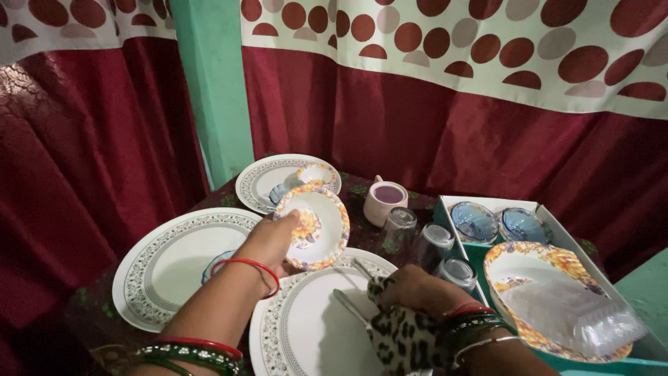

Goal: The person wipes various pieces of tableware with a patterned cloth, including a blue bowl, a small bowl, a spoon, and several glasses. The items are handled one at a time and placed back on the table after being wiped.

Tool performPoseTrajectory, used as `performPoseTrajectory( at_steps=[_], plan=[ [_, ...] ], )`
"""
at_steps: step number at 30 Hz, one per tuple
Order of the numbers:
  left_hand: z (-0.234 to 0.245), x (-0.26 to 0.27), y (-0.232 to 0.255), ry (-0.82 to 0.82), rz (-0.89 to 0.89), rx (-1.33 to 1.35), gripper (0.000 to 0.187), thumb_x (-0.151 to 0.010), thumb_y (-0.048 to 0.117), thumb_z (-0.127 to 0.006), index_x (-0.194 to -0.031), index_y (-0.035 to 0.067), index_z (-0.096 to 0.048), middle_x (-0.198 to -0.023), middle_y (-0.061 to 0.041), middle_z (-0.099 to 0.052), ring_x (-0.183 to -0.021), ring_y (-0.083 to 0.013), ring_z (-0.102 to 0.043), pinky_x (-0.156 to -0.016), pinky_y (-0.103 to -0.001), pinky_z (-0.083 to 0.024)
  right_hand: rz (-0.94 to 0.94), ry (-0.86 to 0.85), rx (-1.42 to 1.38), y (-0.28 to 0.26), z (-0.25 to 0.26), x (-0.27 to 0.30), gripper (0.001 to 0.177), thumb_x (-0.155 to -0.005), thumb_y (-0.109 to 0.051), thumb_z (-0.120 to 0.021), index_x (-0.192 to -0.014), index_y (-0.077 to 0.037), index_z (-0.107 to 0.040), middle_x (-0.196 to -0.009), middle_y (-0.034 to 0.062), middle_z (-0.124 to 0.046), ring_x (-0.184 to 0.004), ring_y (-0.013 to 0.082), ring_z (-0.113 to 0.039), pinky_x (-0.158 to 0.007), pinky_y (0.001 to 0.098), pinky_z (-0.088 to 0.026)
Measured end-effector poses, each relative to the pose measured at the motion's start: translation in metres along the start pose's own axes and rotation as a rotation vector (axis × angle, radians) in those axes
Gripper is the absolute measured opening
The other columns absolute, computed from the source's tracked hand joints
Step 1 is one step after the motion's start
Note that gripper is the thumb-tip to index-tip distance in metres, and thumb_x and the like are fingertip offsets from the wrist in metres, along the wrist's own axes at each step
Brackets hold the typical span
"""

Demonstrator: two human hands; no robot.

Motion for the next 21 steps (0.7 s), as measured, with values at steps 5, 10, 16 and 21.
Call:
performPoseTrajectory(
  at_steps=[5, 10, 16, 21],
  plan=[
    [0.008, 0.003, 0.032, -0.007, -0.063, 0.006, 0.041, -0.098, 0.03, -0.054, -0.134, 0.01, -0.058, -0.118, -0.012, -0.074, -0.1, -0.0263, -0.075, -0.083, -0.052, -0.062, 0.137, 0.041, 0.231, -0.012, -0.006, -0.016, 0.055, -0.077, -0.042, -0.073, -0.12, -0.008, -0.074, -0.114, 0.0179, -0.074, -0.106, 0.0301, -0.072, -0.092, 0.0367, -0.056],
    [0.027, 0.024, 0.076, 0.035, -0.08, -0.167, 0.046, -0.098, 0.045, -0.05, -0.131, 0.015, -0.063, -0.12, -0.006, -0.076, -0.104, -0.0204, -0.073, -0.082, -0.046, -0.059, 0.215, 0.267, -0.354, -0.053, 0.073, 0.016, 0.034, -0.08, -0.026, -0.077, -0.106, -0.004, -0.078, -0.093, 0.0142, -0.079, -0.082, 0.0245, -0.075, -0.075, 0.0416, -0.058],
    [0.022, 0.06, 0.128, 0.079, -0.131, -0.344, 0.052, -0.099, 0.062, -0.041, -0.131, 0.027, -0.061, -0.123, 0.002, -0.074, -0.105, -0.016, -0.071, -0.082, -0.042, -0.056, 0.61, 0.688, -0.501, -0.173, 0.21, 0.123, 0.046, -0.076, -0.027, -0.084, -0.113, -0.007, -0.066, -0.104, 0.0098, -0.073, -0.094, 0.0223, -0.068, -0.08, 0.0383, -0.056],
    [-0.013, 0.072, 0.163, 0.002, -0.31, -0.405, 0.046, -0.1, 0.057, -0.032, -0.134, 0.034, -0.055, -0.122, 0.004, -0.072, -0.105, -0.0167, -0.071, -0.084, -0.046, -0.058, 0.97, 1.222, -0.099, -0.268, 0.217, 0.229, 0.047, -0.079, -0.026, -0.087, -0.115, -0.005, -0.064, -0.114, 0.0159, -0.066, -0.104, 0.0325, -0.066, -0.086, 0.0418, -0.054]
  ],
)
Point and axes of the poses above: each hand's wrist, its own x-axis away from the middle knuckle, its own z-axis out of the back of the hand, y = z × x, the point moved 10 cm from there along -x, towards the middle knuckle
